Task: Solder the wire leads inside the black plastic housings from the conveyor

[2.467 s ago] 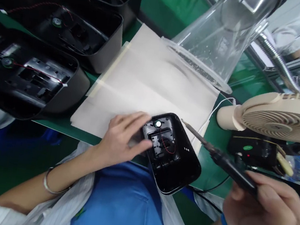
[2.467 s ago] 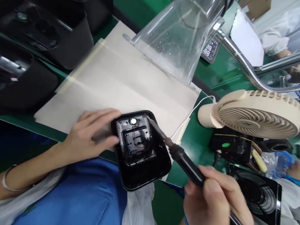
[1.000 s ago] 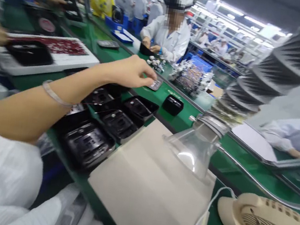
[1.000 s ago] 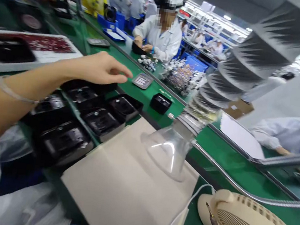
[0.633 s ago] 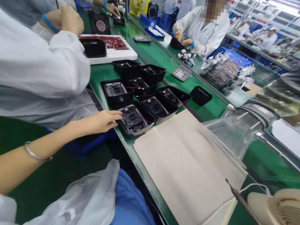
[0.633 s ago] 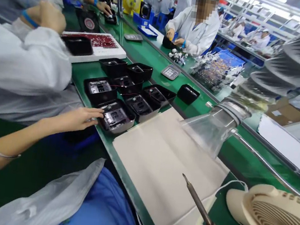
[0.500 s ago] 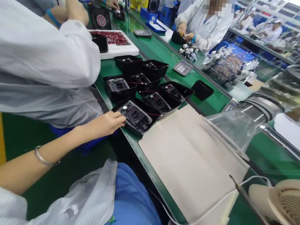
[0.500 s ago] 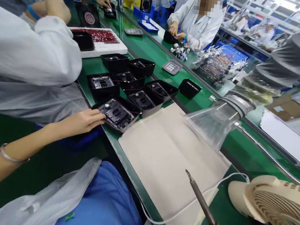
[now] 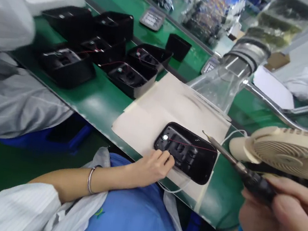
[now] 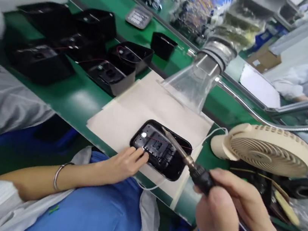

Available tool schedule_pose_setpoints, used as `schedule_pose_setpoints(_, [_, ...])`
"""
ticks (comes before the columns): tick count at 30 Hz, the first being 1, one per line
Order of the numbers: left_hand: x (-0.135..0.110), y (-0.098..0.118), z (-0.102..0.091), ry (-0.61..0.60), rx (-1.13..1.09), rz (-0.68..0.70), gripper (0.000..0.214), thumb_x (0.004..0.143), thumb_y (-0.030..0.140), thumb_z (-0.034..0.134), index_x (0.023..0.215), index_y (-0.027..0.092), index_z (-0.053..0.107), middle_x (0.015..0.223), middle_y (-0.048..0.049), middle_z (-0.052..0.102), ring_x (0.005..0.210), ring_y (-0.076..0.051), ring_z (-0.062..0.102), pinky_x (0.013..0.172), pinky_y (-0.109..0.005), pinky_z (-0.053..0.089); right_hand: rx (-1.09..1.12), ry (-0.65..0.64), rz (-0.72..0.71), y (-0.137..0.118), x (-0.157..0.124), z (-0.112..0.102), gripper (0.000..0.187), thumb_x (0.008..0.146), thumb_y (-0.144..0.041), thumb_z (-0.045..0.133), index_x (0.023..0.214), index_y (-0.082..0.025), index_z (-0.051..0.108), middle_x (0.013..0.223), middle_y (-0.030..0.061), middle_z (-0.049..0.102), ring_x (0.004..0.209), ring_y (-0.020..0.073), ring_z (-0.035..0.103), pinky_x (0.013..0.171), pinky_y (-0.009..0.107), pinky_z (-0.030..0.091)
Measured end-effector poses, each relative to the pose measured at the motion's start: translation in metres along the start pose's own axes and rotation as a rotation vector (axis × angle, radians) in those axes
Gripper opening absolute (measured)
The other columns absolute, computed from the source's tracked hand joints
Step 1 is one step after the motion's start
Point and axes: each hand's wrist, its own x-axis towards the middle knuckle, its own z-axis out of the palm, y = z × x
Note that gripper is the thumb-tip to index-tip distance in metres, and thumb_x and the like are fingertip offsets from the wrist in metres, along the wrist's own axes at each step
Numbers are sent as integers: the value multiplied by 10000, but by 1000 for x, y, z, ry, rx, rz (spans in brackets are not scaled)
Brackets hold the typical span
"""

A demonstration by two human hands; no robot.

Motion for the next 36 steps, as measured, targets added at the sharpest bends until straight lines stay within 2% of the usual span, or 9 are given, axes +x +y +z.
schedule_pose_setpoints(2, [3,4,7,15,-26,17,265,900,102,402,1121,50,540,933,-134,624,712,-168,564,576,-272,437,21,-8,53,11,5,7,158,730,-140,649,860,-194,723,670,-1,638,478,135,562,406,269,387])
schedule_pose_setpoints(4, [3,0,9,41,-17,-37,320,931,280,445,1151,69,544,1074,-187,615,788,-204,579,617,-301,450,-25,-78,153,23,6,12,110,751,-164,655,842,-193,711,608,-11,627,459,133,560,402,252,389])
schedule_pose_setpoints(7, [3,-12,9,64,43,-175,547,837,570,519,1161,131,566,1165,-217,585,847,-260,566,675,-357,463,-111,-184,254,36,2,20,56,794,-221,627,802,-199,677,545,-33,594,453,124,536,435,244,404])
schedule_pose_setpoints(9, [5,-17,11,50,59,-216,642,750,652,568,1179,174,565,1208,-222,556,878,-286,553,695,-381,461,-135,-224,260,41,-1,25,69,804,-229,602,773,-203,658,518,-47,570,449,117,516,451,245,402])
schedule_pose_setpoints(13, [12,-20,15,-1,22,-223,724,674,699,601,1205,208,558,1242,-232,512,911,-312,538,708,-401,454,-170,-260,273,44,-1,33,88,812,-199,572,751,-208,635,508,-59,556,455,109,504,471,244,388])
schedule_pose_setpoints(17, [16,-23,16,-62,1,-234,799,632,765,565,1217,221,552,1179,-214,535,854,-291,545,680,-387,456,-200,-312,332,44,1,38,107,820,-181,560,738,-214,619,508,-67,550,460,103,502,476,238,381])
schedule_pose_setpoints(23, [17,-22,17,-74,43,-184,799,693,758,506,1224,163,563,1091,-211,579,779,-260,548,625,-349,451,-307,-381,331,43,1,46,143,832,-175,552,705,-217,602,499,-78,539,457,88,499,476,218,393])
schedule_pose_setpoints(29, [15,-22,20,-3,19,-179,732,707,708,554,1180,152,610,1073,-208,596,760,-264,558,612,-342,456,-326,-402,347,45,1,50,158,832,-162,541,694,-216,592,493,-80,532,446,82,488,466,211,390])
schedule_pose_setpoints(36, [15,-21,18,6,39,-188,692,708,676,585,1178,169,623,1086,-194,607,757,-270,566,629,-347,469,-340,-423,378,45,1,54,161,824,-155,541,681,-214,589,498,-77,535,456,84,497,473,209,396])
